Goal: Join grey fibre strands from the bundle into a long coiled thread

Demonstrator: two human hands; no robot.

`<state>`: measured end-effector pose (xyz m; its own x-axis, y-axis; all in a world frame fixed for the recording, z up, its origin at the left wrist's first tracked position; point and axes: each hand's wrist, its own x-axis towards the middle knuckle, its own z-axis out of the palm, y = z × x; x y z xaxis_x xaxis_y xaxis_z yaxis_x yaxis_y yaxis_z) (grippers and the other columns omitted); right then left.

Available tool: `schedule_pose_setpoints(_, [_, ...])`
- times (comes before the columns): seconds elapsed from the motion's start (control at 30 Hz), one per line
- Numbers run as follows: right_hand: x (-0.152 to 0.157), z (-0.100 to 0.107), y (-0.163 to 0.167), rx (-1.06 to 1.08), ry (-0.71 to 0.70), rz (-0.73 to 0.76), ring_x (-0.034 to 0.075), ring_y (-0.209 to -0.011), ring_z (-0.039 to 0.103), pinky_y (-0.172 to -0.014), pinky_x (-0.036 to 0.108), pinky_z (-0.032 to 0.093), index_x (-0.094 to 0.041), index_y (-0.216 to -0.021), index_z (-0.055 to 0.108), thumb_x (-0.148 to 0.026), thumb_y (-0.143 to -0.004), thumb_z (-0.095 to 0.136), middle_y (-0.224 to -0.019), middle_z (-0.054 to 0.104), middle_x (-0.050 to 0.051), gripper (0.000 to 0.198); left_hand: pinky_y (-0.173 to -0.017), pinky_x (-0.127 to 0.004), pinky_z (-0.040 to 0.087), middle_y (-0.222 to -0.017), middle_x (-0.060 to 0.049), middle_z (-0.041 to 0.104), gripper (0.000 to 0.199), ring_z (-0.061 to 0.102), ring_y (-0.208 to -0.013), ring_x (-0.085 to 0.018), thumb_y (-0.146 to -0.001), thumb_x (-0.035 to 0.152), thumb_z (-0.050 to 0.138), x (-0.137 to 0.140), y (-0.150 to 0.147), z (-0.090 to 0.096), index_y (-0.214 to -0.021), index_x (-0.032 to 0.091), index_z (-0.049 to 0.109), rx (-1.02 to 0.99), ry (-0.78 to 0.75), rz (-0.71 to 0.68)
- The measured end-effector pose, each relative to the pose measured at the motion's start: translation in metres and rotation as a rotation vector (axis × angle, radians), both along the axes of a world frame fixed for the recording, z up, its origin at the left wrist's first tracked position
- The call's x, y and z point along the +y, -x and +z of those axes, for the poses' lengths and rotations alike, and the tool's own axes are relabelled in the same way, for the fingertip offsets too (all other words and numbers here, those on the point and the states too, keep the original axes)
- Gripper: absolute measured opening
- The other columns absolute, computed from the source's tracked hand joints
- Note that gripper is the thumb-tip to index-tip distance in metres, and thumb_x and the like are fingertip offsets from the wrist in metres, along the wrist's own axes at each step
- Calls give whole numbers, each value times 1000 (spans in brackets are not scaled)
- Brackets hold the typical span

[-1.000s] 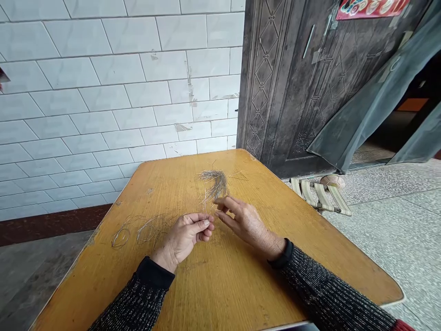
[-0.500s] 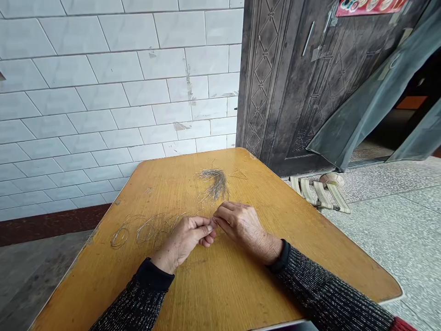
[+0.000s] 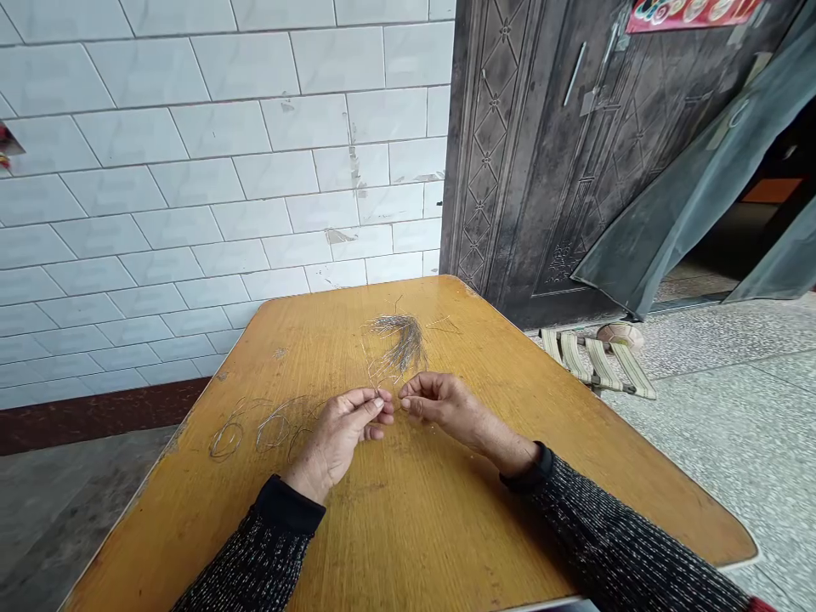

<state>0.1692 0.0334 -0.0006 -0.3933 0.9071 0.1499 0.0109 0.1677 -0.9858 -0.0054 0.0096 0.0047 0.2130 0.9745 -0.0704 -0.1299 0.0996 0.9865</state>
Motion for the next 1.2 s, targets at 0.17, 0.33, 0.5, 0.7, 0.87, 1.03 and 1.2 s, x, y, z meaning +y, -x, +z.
schedule_pose_setpoints(0.17, [-7, 3, 6, 172, 137, -20, 7, -49, 48, -46, 19, 34, -16, -70, 56, -41, -60, 71, -54, 53, -5, 31, -58, -23, 39, -76, -5, 63, 22, 57, -68, -13, -67, 32, 67, -1, -1, 2, -79, 13, 65, -59, 57, 10])
schedule_pose_setpoints(0.33, [-7, 2, 8, 245, 229, -63, 6, -46, 50, -46, 19, 36, -14, -65, 58, -38, -52, 77, -54, 56, -4, 32, -53, -20, 35, -67, -3, 60, 20, 56, -62, -11, -62, 30, 71, 2, 1, 2, -71, 13, 64, -150, 100, 43])
schedule_pose_setpoints(0.5, [-3, 1, 2, 263, 286, 34, 7, -52, 54, -48, 19, 42, -14, -68, 60, -40, -56, 76, -61, 60, -2, 32, -54, -21, 35, -71, -3, 61, 25, 56, -64, -11, -63, 32, 71, 2, 2, 3, -77, 13, 65, -113, 97, 33])
schedule_pose_setpoints(0.7, [-2, -2, 1, 339, 275, 28, 5, -49, 52, -46, 17, 43, -14, -67, 59, -40, -64, 71, -63, 60, -2, 28, -55, -22, 36, -73, -3, 61, 26, 56, -64, -12, -71, 35, 64, 0, 2, 1, -87, 14, 63, 37, 7, 6])
schedule_pose_setpoints(0.87, [-3, -3, 2, 364, 307, 26, 5, -47, 50, -47, 18, 42, -14, -64, 58, -36, -61, 73, -60, 59, -2, 27, -58, -22, 39, -73, -2, 60, 21, 55, -64, -11, -74, 35, 60, 1, 3, -1, -81, 16, 62, 93, -20, -62])
schedule_pose_setpoints(1.03, [0, 2, -2, 180, 161, -79, 7, -49, 51, -47, 20, 41, -15, -67, 57, -42, -71, 62, -62, 58, -1, 28, -57, -22, 39, -74, -3, 61, 21, 55, -62, -10, -74, 34, 60, 1, 3, 0, -83, 15, 61, 87, -2, -54])
schedule_pose_setpoints(1.2, [-2, 6, -7, -167, -568, -297, 12, -68, 57, -62, 25, 46, -18, -84, 61, -29, -84, 50, -76, 61, 3, 16, -49, -21, 33, -68, -2, 61, 19, 50, -55, -9, -74, 33, 57, -2, -3, 3, -75, 14, 62, 262, -90, -35])
